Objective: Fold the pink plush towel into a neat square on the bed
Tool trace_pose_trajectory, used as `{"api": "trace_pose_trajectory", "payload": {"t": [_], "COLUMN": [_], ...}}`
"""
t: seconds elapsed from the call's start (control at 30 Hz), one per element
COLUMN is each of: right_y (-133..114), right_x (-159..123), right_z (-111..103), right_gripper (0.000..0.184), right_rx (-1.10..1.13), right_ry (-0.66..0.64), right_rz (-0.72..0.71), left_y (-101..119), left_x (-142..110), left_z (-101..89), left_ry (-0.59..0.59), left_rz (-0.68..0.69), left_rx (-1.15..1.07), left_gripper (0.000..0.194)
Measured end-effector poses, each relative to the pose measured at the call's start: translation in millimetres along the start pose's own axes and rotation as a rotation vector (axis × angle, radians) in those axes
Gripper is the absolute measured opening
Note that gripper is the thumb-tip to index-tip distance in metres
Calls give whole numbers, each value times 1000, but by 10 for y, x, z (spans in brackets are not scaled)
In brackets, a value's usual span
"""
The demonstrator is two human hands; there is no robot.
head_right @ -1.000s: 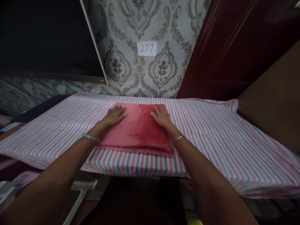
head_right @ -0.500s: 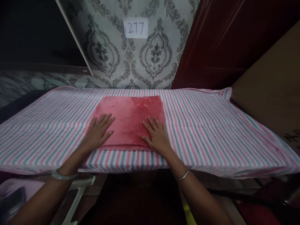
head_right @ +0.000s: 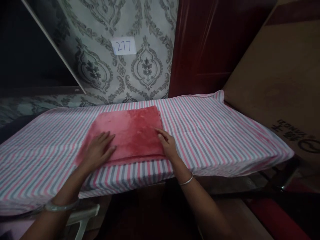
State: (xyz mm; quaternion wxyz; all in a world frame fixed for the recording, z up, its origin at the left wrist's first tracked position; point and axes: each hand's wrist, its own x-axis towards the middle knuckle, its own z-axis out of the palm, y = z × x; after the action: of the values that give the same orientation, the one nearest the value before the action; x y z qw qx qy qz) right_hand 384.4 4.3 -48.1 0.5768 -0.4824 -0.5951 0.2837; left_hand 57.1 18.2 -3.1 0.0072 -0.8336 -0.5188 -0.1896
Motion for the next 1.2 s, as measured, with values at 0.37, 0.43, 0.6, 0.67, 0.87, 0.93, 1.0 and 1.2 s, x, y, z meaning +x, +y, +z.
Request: {"api": "trace_pose_trajectory", "payload": {"t": [0.37,0.43,0.6,0.67,0.87,0.93,1.0,1.2], "right_y": [282,272,222,229,258,244,234,237], "right_x": [55,57,75,79,69,67,68,70], "right_z": [16,26,65,75,84,87,91,100], "right_gripper": [50,49,42,42,43,44,44,44], "right_rx": [71,56,-17,7,13,24,30,66], "right_ry": [276,279,284,270,244,233,239,277], "right_rz": [177,188,162,171,177,153,138,157], "left_y": [1225,1150,964,953,1009,1021,1020,970], "left_x": [551,579,572,580,570,550,539,580], "left_z": [333,392,384,358,348,365,386,418], "left_ry": [-77,41,237,295,300,273,259,404], "left_rz": [265,19,-508,-558,-543,-517,-506,-583], "left_rx": [-357,-677,-1489,-1579,-1604,-1599,-1596,-1630], "left_gripper": [21,14,32,32,32,33,33,30]}}
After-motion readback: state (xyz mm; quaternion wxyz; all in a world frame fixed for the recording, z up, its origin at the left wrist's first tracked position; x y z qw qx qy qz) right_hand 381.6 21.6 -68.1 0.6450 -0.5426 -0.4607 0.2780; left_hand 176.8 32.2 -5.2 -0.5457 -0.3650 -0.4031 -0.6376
